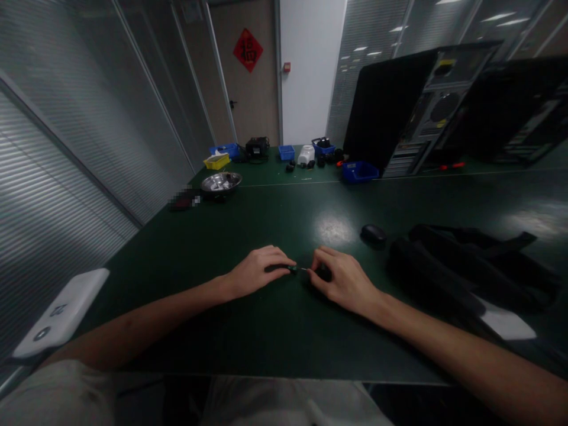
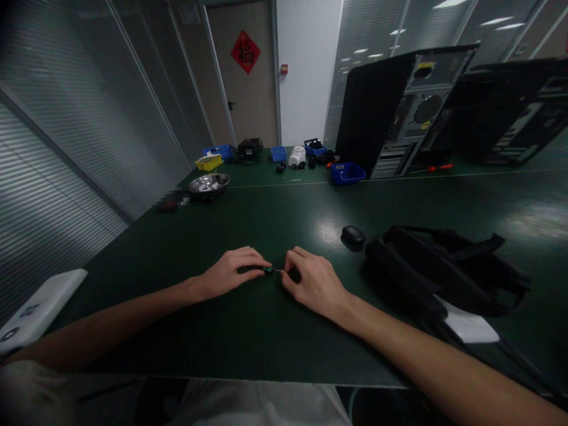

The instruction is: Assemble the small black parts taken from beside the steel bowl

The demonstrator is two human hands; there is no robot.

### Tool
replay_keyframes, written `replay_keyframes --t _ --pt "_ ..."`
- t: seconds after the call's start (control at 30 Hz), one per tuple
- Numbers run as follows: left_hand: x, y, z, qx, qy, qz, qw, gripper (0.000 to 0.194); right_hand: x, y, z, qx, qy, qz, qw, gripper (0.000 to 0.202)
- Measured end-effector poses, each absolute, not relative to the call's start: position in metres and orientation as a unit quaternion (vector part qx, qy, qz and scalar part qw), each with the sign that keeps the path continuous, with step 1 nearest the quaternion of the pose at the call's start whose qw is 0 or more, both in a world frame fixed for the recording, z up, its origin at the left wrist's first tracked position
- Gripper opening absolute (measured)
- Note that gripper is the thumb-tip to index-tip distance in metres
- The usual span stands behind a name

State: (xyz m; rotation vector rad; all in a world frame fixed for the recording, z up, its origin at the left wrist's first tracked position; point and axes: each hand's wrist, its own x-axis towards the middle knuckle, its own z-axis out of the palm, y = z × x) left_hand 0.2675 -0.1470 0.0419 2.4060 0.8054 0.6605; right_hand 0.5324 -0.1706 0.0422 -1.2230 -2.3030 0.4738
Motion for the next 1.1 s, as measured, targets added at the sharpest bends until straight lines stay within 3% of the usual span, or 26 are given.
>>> replay_keyframes --t 1.1 --pt "0.270 -0.146 0.037 0.879 0.290 0.268 0.268 0.024 0.522 -0.174 0.038 -0.404 -0.865 0.166 0.247 0.006"
